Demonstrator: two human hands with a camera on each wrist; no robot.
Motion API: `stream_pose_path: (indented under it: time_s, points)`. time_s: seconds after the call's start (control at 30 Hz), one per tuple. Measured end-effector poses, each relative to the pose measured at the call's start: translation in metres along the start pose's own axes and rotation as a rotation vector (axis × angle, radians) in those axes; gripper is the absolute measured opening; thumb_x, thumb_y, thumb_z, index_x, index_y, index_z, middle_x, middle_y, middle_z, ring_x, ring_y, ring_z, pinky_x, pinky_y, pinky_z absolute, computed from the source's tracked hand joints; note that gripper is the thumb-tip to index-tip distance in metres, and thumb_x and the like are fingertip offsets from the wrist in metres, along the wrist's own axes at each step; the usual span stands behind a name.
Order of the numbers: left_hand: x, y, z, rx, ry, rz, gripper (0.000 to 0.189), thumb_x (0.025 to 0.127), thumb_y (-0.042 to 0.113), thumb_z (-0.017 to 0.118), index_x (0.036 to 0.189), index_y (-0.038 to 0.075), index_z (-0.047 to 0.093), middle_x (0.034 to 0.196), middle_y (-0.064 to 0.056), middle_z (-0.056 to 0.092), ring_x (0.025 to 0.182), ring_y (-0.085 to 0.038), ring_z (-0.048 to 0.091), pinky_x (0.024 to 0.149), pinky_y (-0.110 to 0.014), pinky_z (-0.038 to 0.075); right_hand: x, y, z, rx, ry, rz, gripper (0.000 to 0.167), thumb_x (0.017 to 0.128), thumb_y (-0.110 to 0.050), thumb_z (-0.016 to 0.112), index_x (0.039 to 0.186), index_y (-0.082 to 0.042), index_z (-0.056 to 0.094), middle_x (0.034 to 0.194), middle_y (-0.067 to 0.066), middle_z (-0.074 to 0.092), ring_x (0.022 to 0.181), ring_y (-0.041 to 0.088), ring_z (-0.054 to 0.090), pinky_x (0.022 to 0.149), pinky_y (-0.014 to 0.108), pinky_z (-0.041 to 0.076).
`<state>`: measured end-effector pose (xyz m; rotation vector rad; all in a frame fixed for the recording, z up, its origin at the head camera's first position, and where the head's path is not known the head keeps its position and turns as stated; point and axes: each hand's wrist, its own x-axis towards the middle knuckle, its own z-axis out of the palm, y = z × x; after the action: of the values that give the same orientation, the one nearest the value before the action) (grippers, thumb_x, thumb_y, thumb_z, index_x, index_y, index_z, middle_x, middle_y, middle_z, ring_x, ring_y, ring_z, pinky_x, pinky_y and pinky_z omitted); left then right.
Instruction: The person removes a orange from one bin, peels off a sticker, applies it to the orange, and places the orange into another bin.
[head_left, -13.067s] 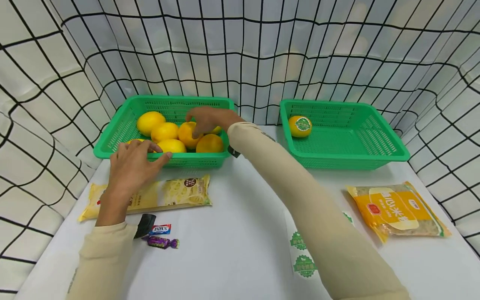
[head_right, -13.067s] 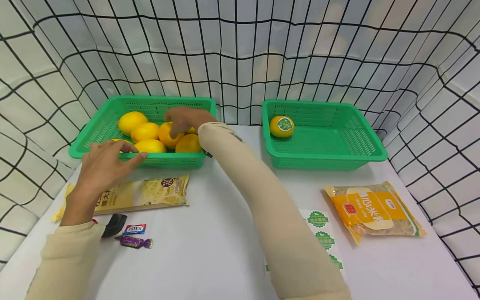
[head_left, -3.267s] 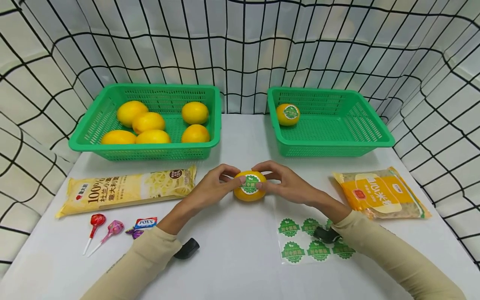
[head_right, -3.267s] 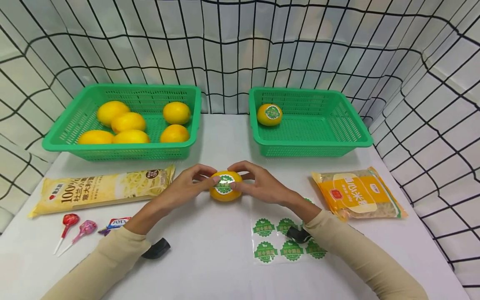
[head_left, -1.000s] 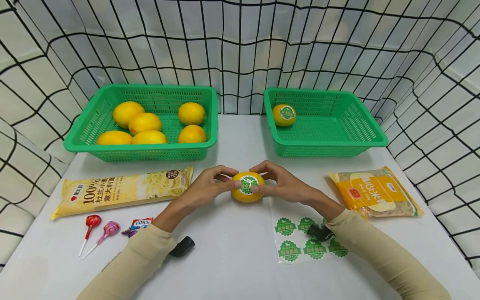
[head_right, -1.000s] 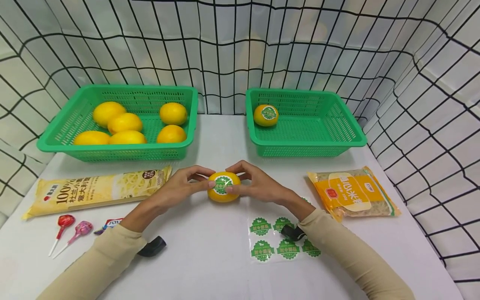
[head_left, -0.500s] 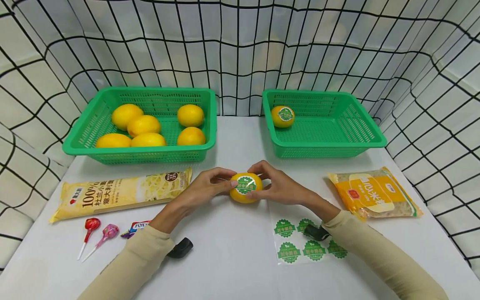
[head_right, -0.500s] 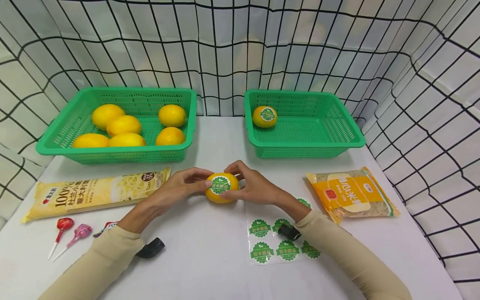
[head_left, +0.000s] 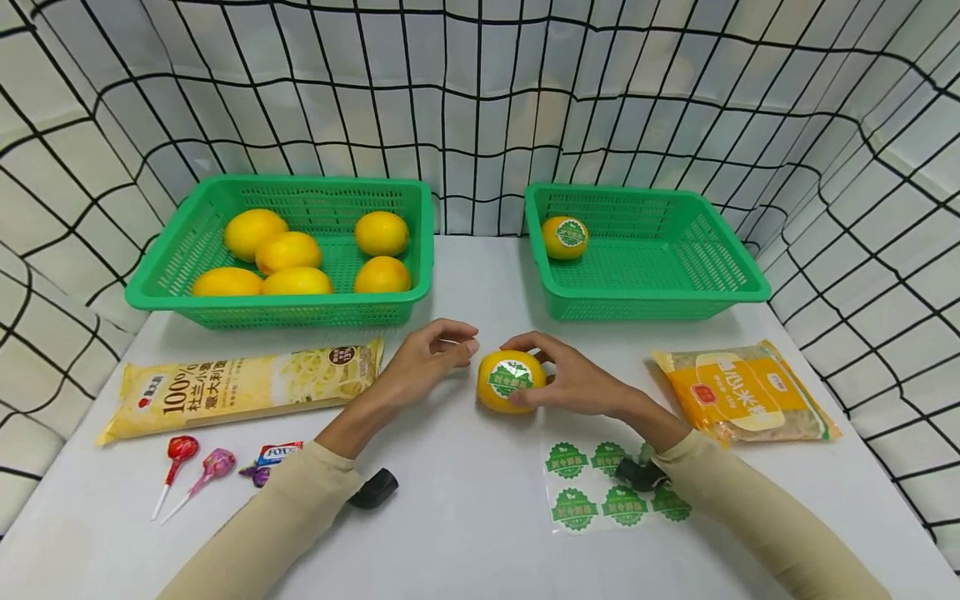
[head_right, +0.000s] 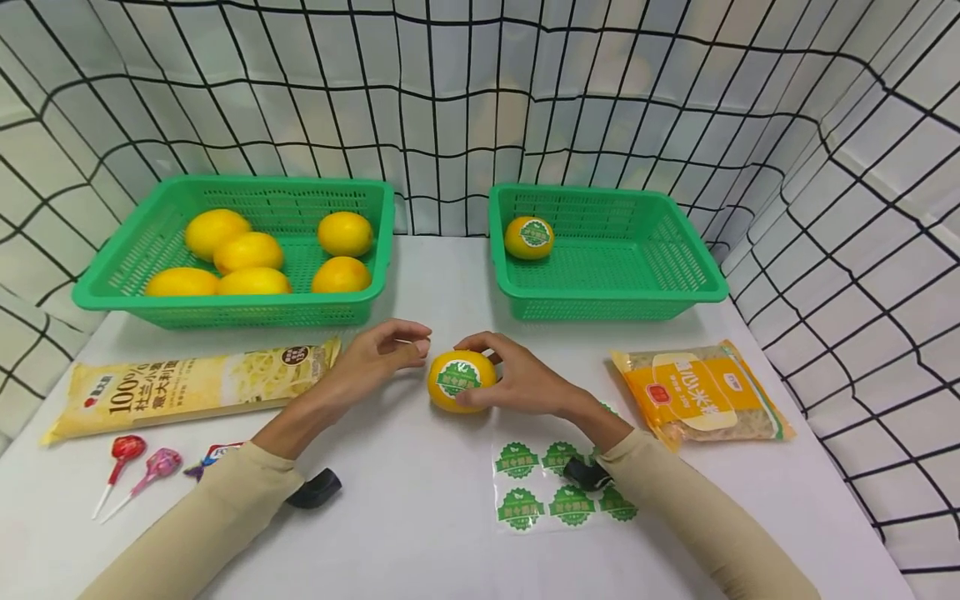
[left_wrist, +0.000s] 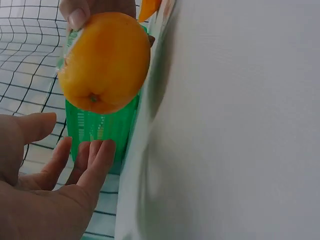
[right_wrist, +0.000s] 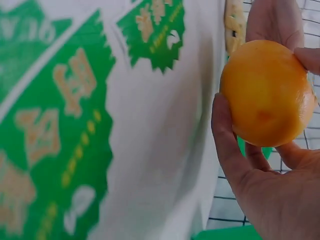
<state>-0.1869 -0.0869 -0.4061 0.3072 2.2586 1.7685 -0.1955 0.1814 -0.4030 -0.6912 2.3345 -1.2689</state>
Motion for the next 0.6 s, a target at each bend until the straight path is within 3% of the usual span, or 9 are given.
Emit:
stream_pose_path:
  time_s: [0.13,0.27,0.43,0.6]
  points:
    - [0.017,0.011,0.012,0.051,0.019,0.061,0.044,0.106,0.034,0.066,0.143,0.010,0.062,0.136,-0.008,0.066,0.124,-0.027,0.065,0.107,-0.046,0.053,-0.012,-0.002,-0.012,0.049,-0.015,0.007,0.059,0.090,-0.029,0.080,0.143,-0.020,0.056,0.132,0.004,0.059,0.115,0.031,0.056,0.094,0.042,0.058]
    - [0.036,0.021,0.023,0.050,0.026,0.081,0.043,0.107,0.034,0.065,0.144,0.013,0.061,0.136,-0.004,0.066,0.127,-0.026,0.062,0.108,-0.045,0.053,-0.025,-0.004,-0.023,0.116,-0.043,-0.028,0.058,0.091,-0.023,0.079,0.143,-0.014,0.054,0.134,0.009,0.058,0.117,0.035,0.056,0.093,0.041,0.061]
    - [0.061,0.029,0.039,0.016,0.045,0.082,0.049,0.106,0.035,0.066,0.151,0.017,0.056,0.147,-0.001,0.061,0.133,-0.024,0.058,0.110,-0.044,0.052,-0.040,-0.006,-0.040,0.166,-0.052,-0.049,0.061,0.094,-0.019,0.078,0.147,-0.010,0.049,0.140,0.012,0.057,0.121,0.037,0.055,0.093,0.038,0.062]
    - [0.083,0.037,0.052,-0.016,0.064,0.105,0.057,0.107,0.036,0.066,0.158,0.018,0.048,0.159,-0.001,0.051,0.139,-0.023,0.054,0.110,-0.044,0.052,-0.052,-0.010,-0.071,0.144,-0.015,-0.076,0.063,0.097,-0.012,0.072,0.153,-0.011,0.043,0.147,0.012,0.052,0.123,0.033,0.055,0.096,0.034,0.060]
